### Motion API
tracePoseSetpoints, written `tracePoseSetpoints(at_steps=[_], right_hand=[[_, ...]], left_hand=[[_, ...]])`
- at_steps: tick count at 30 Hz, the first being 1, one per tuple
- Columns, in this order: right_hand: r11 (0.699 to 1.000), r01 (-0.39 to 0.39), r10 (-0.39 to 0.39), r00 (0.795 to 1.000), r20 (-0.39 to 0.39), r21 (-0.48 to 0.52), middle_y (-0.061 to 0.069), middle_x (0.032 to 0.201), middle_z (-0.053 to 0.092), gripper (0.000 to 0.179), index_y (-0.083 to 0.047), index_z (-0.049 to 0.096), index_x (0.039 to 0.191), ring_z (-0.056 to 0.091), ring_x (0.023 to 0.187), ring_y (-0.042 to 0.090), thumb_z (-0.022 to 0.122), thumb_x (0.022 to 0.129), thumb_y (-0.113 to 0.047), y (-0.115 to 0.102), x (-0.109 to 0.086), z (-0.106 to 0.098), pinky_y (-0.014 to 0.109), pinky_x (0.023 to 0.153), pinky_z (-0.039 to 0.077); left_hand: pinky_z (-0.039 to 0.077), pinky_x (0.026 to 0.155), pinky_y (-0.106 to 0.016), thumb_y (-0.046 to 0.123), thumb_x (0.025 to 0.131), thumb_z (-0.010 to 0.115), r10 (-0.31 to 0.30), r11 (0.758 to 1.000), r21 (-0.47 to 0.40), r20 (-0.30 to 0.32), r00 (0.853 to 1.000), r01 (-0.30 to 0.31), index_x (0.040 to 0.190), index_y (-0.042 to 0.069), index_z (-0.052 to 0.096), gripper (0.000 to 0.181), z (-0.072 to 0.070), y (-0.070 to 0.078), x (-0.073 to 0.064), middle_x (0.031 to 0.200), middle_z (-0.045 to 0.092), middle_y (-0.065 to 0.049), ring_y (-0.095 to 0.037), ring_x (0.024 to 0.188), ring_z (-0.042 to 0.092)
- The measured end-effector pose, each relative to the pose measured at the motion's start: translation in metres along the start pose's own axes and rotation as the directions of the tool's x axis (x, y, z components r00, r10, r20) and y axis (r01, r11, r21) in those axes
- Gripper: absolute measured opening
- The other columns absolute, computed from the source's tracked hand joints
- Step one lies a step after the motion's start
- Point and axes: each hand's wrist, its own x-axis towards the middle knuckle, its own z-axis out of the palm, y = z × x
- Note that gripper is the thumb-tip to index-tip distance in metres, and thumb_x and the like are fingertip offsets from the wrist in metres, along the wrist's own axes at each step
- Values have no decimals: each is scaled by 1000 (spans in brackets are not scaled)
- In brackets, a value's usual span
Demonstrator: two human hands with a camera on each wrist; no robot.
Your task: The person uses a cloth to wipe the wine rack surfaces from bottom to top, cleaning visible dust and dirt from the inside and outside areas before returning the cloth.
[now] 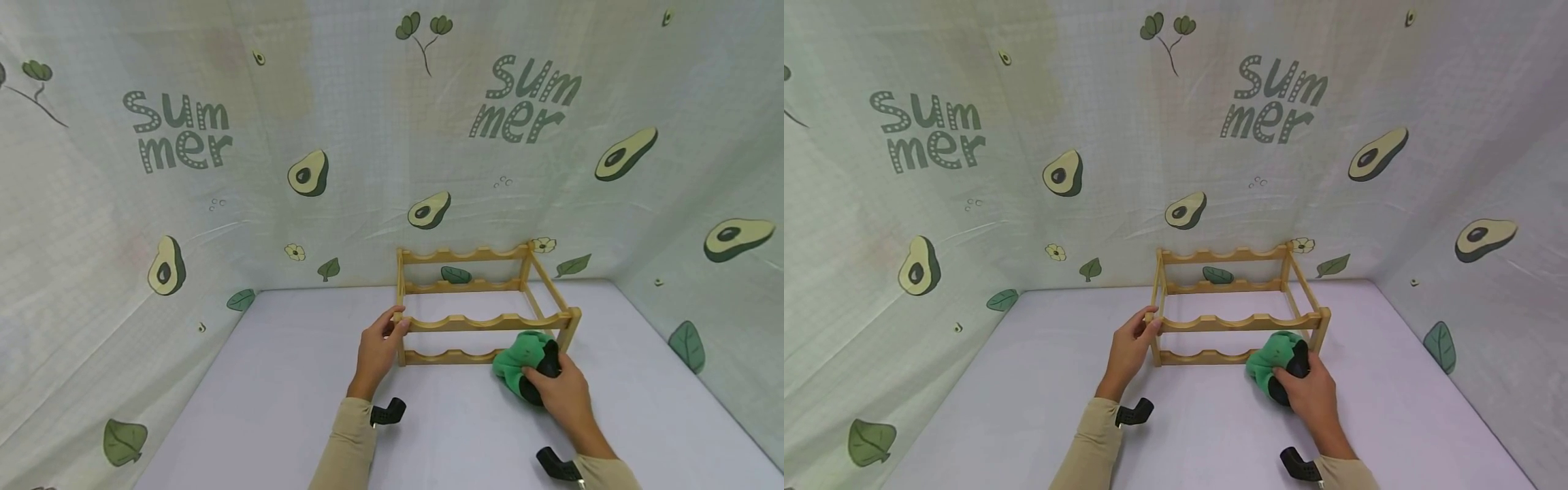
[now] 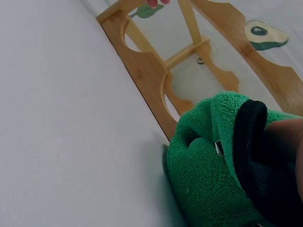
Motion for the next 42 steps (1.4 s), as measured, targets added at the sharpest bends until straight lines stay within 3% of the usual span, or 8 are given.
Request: tracePoseSetpoints(at_steps=[13, 26, 42], right_hand=[[1000, -8, 9, 999, -45, 28, 34, 133, 52, 66, 8, 47, 135, 48, 124, 45, 75, 89, -31, -5, -2, 9, 57, 101, 38], [999, -16, 17, 999, -33, 38, 35, 138, 47, 74, 10, 41, 140, 43, 130, 46, 74, 90, -33, -8, -4, 15, 59, 105, 34], [998, 64, -64, 998, 7, 8, 33, 127, 57, 63, 8, 50, 128, 54, 120, 44, 76, 88, -34, -19, -11, 35, 56, 98, 41]], left_hand=[[51, 76, -38, 55, 96, 61, 1, 1000, -3, 0, 1000, -1, 130, 33, 65, 40, 0, 4, 1, 92, 73, 8, -11, 89, 68], [49, 74, -38, 59, 95, 59, 5, 1000, 20, -16, 1000, -5, 129, 36, 65, 41, 2, 2, 0, 88, 72, 10, -10, 87, 67], [49, 73, -37, 59, 95, 59, 1, 1000, 27, -21, 1000, -1, 129, 36, 65, 41, 2, 0, -1, 88, 72, 10, -10, 87, 67]])
